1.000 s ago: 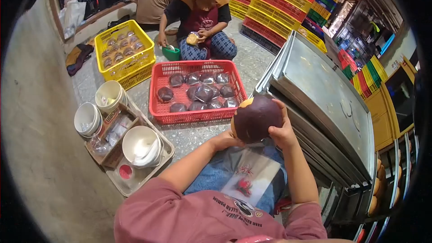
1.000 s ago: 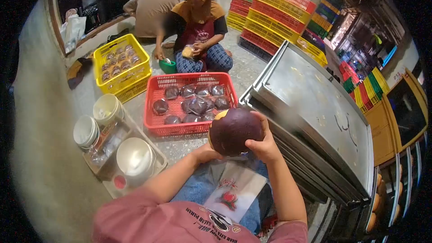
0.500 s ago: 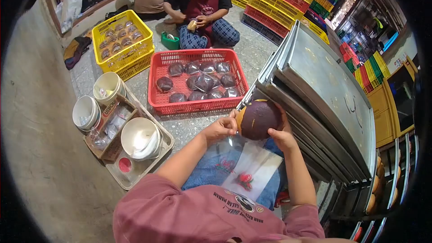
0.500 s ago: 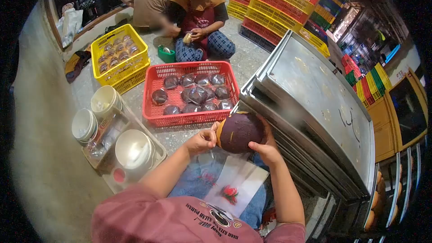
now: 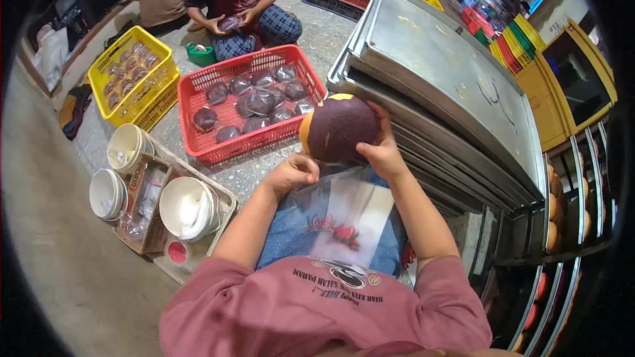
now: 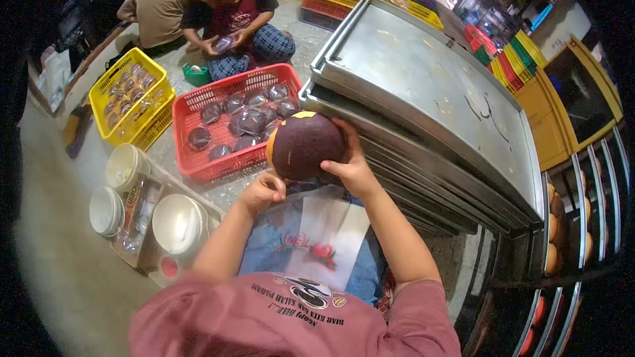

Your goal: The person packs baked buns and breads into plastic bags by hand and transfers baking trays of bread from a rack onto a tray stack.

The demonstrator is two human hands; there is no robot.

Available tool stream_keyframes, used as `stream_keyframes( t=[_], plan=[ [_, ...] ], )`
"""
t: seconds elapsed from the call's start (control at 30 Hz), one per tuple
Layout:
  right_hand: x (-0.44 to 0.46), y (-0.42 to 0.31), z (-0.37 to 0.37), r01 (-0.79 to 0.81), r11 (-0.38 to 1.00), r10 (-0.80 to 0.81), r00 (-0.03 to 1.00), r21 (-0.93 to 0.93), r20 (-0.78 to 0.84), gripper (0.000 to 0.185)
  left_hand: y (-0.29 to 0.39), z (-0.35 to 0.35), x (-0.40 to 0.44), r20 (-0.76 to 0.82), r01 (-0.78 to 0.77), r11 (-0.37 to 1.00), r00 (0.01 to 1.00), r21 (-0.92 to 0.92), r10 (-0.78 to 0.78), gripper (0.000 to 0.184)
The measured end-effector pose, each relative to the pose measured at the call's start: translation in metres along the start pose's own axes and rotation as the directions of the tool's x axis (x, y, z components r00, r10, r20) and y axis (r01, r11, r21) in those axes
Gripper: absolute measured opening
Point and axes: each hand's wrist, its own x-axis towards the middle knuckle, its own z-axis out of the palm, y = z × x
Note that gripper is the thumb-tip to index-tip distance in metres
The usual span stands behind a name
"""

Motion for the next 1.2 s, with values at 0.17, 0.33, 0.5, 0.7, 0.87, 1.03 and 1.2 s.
stream_keyframes(
  t=[0.17, 0.33, 0.5, 0.7, 0.87, 1.03, 1.2],
  plan=[
    [-0.001, 0.004, -0.015, -0.138, 0.971, 0.165, 0.978, -0.195, 0.130, 0.082, -0.008, -0.002, 0.007, -0.055, -0.421, 0.907, 0.906, -0.019, 0.419, 0.017],
    [-0.004, -0.020, -0.008, -0.346, 0.830, 0.529, 0.737, -0.437, 0.420, 0.075, 0.001, 0.006, 0.003, -0.071, -0.244, 0.969, 0.967, 0.043, 0.246, 0.019],
    [0.008, -0.040, 0.017, 0.068, 0.646, 0.668, 0.431, -0.760, 0.606, 0.067, 0.022, 0.033, 0.002, 0.027, -0.171, 0.969, 0.985, 0.179, 0.169, 0.019],
    [-0.005, -0.054, 0.040, 0.128, 0.664, 0.637, 0.419, -0.736, 0.647, 0.058, 0.030, 0.044, -0.005, 0.003, -0.217, 0.945, 0.975, 0.245, 0.224, 0.027],
    [-0.023, -0.043, 0.048, 0.125, 0.712, 0.610, 0.377, -0.691, 0.697, 0.053, 0.042, 0.066, 0.005, -0.059, -0.220, 0.936, 0.968, 0.275, 0.245, 0.032],
    [-0.020, -0.056, 0.050, 0.062, 0.640, 0.682, 0.414, -0.766, 0.603, 0.045, 0.053, 0.056, 0.014, -0.005, -0.344, 0.844, 0.925, 0.411, 0.380, 0.033],
    [-0.018, -0.071, 0.046, -0.366, 0.589, 0.720, 0.643, -0.721, 0.262, 0.041, 0.060, 0.011, -0.025, -0.214, -0.084, 0.529, 0.853, 0.845, 0.477, 0.027]
  ],
)
